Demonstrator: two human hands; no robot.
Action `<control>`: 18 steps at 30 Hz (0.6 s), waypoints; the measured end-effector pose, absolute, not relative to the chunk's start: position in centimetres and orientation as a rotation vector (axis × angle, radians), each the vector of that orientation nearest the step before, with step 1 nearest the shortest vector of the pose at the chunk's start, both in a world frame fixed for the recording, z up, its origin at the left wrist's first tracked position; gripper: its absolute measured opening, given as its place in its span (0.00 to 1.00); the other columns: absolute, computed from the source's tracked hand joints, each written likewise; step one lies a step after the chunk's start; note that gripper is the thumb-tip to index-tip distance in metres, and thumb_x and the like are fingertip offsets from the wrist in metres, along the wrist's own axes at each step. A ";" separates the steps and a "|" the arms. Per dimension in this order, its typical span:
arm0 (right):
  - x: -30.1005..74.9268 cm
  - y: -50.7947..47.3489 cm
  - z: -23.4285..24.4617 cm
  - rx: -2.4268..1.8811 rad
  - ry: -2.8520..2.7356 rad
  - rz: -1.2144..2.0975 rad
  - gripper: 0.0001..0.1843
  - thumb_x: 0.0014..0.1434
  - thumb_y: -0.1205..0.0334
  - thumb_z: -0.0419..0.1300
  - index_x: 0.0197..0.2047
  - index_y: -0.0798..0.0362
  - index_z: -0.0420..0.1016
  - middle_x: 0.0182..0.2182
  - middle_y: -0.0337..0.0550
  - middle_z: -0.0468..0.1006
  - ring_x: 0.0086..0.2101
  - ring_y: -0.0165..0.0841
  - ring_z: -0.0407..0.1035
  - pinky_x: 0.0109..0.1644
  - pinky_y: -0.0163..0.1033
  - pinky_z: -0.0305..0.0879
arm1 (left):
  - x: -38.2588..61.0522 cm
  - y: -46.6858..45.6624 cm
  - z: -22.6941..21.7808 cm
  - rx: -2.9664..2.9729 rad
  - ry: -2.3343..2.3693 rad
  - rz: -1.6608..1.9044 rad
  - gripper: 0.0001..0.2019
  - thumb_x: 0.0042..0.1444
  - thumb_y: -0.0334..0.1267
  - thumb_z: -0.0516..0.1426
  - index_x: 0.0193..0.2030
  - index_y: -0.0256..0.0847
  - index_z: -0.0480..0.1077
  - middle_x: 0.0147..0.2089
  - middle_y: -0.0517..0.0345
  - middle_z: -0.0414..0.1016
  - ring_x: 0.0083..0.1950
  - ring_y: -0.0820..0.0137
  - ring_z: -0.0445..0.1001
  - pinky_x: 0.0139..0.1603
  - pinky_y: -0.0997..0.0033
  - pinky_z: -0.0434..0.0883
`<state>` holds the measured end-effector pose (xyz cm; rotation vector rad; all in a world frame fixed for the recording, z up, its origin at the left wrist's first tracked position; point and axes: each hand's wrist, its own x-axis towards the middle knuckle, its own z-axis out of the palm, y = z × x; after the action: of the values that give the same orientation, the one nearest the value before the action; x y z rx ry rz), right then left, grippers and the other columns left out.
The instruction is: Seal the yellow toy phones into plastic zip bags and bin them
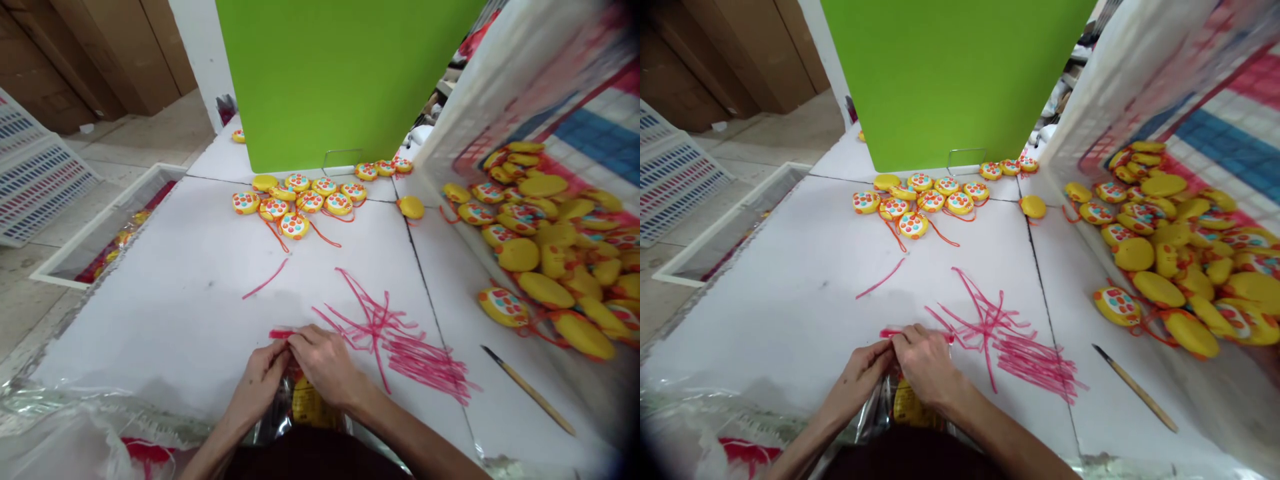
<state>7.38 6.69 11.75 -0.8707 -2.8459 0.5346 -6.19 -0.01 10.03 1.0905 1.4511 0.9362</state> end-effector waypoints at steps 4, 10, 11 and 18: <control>6.8 6.7 11.6 -0.851 -2.847 0.502 0.04 0.55 0.71 0.57 0.34 0.55 0.70 0.32 0.44 0.75 0.32 0.35 0.68 0.32 0.36 0.61 | -5.5 0.0 10.5 1.191 1.643 0.850 0.13 0.57 0.33 0.47 0.36 0.38 0.72 0.28 0.59 0.73 0.29 0.68 0.69 0.30 0.74 0.63; 11.0 9.6 10.8 -1.274 -2.337 0.804 0.08 0.55 0.69 0.53 0.29 0.53 0.71 0.26 0.40 0.76 0.25 0.29 0.69 0.30 0.32 0.61 | -6.2 -0.8 9.8 1.153 1.635 0.814 0.12 0.59 0.40 0.46 0.38 0.42 0.70 0.33 0.58 0.76 0.36 0.66 0.74 0.37 0.72 0.66; 12.9 10.4 10.7 -1.365 -2.264 0.807 0.08 0.55 0.67 0.52 0.29 0.53 0.71 0.26 0.41 0.76 0.26 0.30 0.69 0.31 0.33 0.62 | -6.5 -0.9 9.5 1.124 1.638 0.826 0.12 0.59 0.41 0.46 0.37 0.42 0.69 0.32 0.58 0.76 0.36 0.66 0.74 0.37 0.72 0.67; 25.5 13.1 10.1 -2.211 -2.142 0.299 0.10 0.53 0.58 0.53 0.25 0.50 0.72 0.24 0.42 0.76 0.28 0.39 0.70 0.30 0.39 0.58 | -7.7 -1.2 8.1 1.022 1.671 0.850 0.12 0.57 0.44 0.48 0.34 0.40 0.67 0.29 0.58 0.74 0.32 0.66 0.72 0.34 0.69 0.67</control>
<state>25.45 13.08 10.13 -2.2112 -2.1416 0.2989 -7.65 -1.25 8.15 1.0220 1.6712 0.8497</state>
